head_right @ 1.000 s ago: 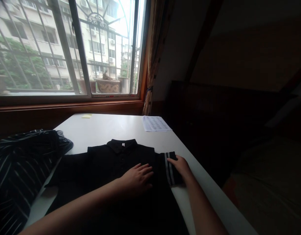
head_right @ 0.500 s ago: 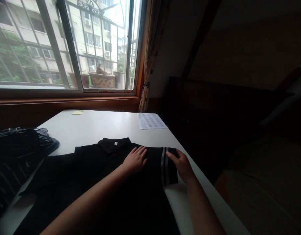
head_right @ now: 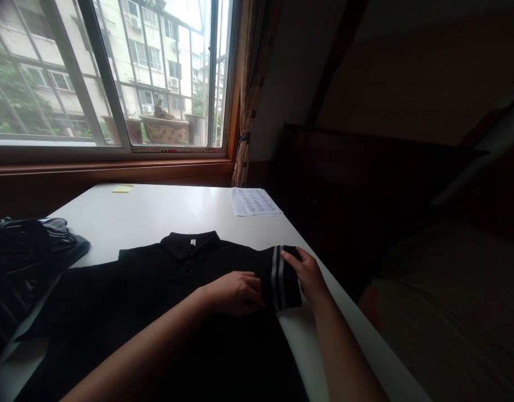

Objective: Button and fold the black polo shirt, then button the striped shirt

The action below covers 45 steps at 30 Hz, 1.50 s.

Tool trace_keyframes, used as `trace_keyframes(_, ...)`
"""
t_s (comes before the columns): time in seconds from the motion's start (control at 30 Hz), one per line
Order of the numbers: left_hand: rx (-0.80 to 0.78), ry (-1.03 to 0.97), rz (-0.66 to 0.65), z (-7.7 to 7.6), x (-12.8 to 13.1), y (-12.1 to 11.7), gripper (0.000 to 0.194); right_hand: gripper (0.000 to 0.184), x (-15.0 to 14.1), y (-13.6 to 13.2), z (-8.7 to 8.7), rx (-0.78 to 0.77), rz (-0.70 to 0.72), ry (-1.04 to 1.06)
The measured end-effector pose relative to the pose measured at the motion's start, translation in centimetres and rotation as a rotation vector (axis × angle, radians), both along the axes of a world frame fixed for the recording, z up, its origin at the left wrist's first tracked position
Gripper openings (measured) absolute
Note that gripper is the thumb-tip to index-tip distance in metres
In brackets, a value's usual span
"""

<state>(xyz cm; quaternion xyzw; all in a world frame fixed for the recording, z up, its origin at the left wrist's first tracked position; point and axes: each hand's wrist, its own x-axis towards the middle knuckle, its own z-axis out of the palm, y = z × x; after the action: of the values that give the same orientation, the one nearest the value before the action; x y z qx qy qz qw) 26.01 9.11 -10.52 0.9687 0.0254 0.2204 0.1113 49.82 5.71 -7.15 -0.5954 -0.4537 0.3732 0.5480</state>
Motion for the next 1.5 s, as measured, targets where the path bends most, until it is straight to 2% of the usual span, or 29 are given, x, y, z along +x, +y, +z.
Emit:
trace_keyframes(0.13,0.031,-0.019,-0.061,-0.3,0.7,-0.7,0.021,0.038,-0.5,-0.1,0.4,-0.024,-0.02,0.126)
trace_keyframes(0.27,0.052,0.01,-0.021,0.0,0.6,-1.0,0.029,0.035,-1.5,-0.6,1.1,-0.028,0.055,0.188)
trace_keyframes(0.43,0.094,0.055,0.041,0.4,0.5,-1.5,0.036,0.033,-2.9,-1.1,1.7,0.005,0.172,0.168)
trace_keyframes(0.67,-0.007,0.008,0.05,-0.2,0.2,-0.1,0.031,0.031,-4.1,-1.2,1.4,0.007,0.259,0.156)
trace_keyframes(0.73,-0.074,-0.01,0.153,-0.3,-0.2,0.6,0.025,0.032,-4.2,-1.1,1.3,0.006,0.256,0.171)
trace_keyframes(0.8,-0.135,-0.033,0.317,-0.6,-0.5,1.4,0.02,0.033,-4.2,-1.2,1.4,0.011,0.248,0.182)
trace_keyframes(0.87,-0.169,-0.06,0.466,-0.8,-0.7,2.1,0.021,0.033,-4.3,-1.3,1.6,0.016,0.239,0.184)
trace_keyframes(0.97,-0.186,-0.082,0.583,-1.3,-0.8,2.8,0.029,0.033,-4.6,-1.5,2.1,0.017,0.236,0.162)
trace_keyframes(1.1,-0.2,-0.06,0.645,-2.1,-0.5,3.1,0.038,0.034,-5.2,-1.9,2.3,-0.008,0.3,0.149)
trace_keyframes(1.27,-0.214,-0.012,0.655,-2.8,-0.2,3.0,0.05,0.035,-6.2,-1.8,1.1,-0.031,0.355,0.092)
trace_keyframes(1.43,-0.309,-0.031,0.656,-2.6,-0.7,3.7,0.052,0.038,-7.5,-1.9,0.3,-0.074,0.472,0.028)
trace_keyframes(1.5,-0.38,-0.066,0.683,-2.4,-0.9,4.4,0.047,0.039,-8.0,-2.2,0.4,-0.099,0.543,0.036)
